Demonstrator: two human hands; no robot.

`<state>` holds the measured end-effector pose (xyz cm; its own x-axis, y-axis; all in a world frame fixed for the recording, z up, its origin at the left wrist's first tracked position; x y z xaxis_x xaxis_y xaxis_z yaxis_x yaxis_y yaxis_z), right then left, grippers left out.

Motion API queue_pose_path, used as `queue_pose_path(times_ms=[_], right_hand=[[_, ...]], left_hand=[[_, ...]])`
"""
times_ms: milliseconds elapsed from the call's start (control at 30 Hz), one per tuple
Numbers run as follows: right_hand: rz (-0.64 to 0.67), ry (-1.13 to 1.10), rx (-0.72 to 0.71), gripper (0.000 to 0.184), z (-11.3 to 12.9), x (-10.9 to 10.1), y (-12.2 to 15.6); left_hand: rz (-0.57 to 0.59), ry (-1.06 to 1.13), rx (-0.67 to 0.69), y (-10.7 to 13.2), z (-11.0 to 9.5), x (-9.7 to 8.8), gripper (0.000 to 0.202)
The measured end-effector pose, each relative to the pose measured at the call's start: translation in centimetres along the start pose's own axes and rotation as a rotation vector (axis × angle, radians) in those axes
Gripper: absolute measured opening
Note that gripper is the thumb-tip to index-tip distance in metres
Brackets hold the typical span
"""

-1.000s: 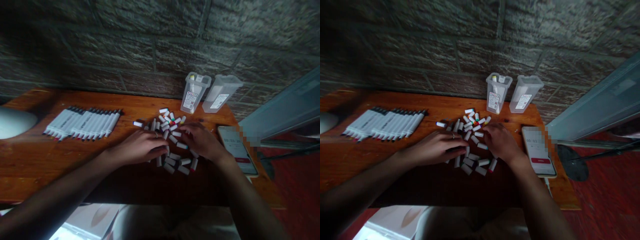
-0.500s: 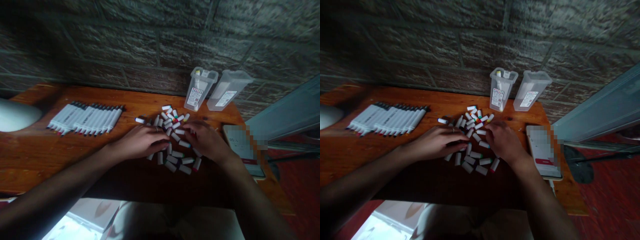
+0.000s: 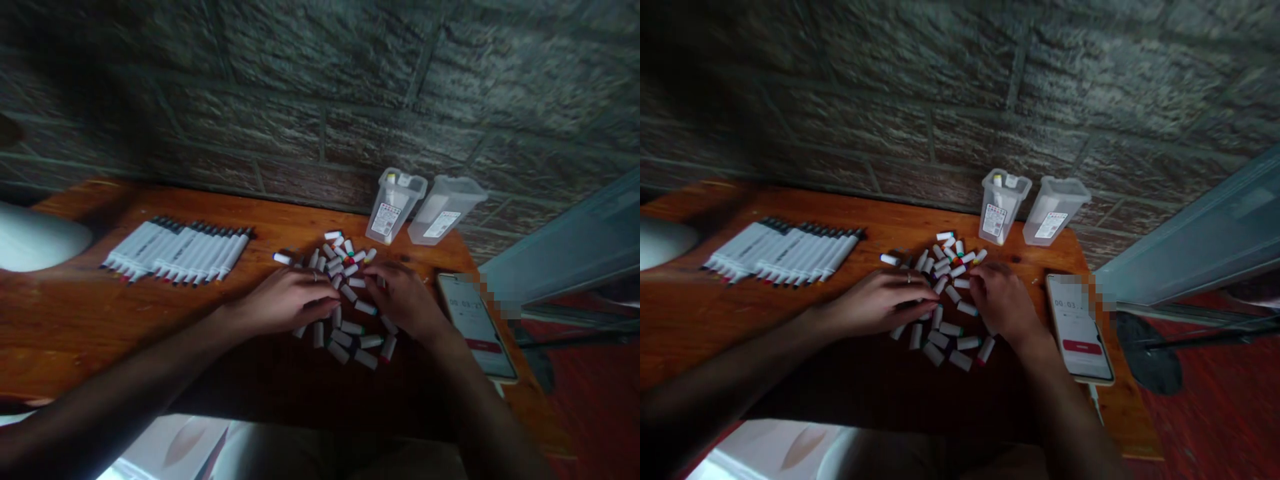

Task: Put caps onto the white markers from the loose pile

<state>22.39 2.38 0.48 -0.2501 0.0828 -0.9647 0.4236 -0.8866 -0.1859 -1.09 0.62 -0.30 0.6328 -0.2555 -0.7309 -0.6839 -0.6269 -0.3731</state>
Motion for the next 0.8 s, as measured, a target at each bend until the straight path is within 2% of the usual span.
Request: queue_pose_path(times_ms=[67, 167, 267, 367, 467, 633, 800], right_hand=[[-0.034, 0.03, 0.031, 0.021, 0.0, -0.1, -0.1], [-0.168, 0.082, 0.059, 0.02, 0.0, -0.3, -0.1], [-0.277, 0.045, 0.063, 0.021, 0.3, -0.5, -0.1], [-0.311, -0.018, 0.056, 0.02, 0.8, -0.6, -0.1], [-0.348, -0.032, 0.041, 0.019, 1.5, -0.8, 0.1], [-0.374, -0.107, 0.032, 0.019, 2.2, -0.9, 0.2], [-0.37, -0.12, 0.054, 0.02, 2.1, -0.8, 0.3]], left_hand=[[-0.067, 0.048, 0.005, -0.2, -0.3, -0.2, 0.019], [-0.197, 0.186, -0.031, -0.3, -0.9, -0.7, 0.015], [-0.307, 0.522, -0.196, -0.4, -1.3, -1.2, 0.016], [-0.328, 0.919, -0.364, -0.5, -1.0, -1.4, 0.028], [-0.347, 1.161, -0.396, -0.6, -0.5, -1.7, 0.031], [-0.416, 1.282, -0.398, -0.7, -0.4, -1.7, 0.034], [-0.434, 1.177, -0.469, -0.6, 0.1, -1.5, 0.028]])
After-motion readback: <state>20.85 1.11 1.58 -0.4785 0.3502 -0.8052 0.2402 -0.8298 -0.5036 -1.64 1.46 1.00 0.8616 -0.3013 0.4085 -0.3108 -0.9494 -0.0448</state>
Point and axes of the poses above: each hand's wrist, its own y-axis away from the middle knuckle, its own x-axis out of the palm, z = x × y, the point moved 1 cm from there along -y, towards the middle knuckle, and after that the axes turned 13 degrees about y, right-handed, at the moved point
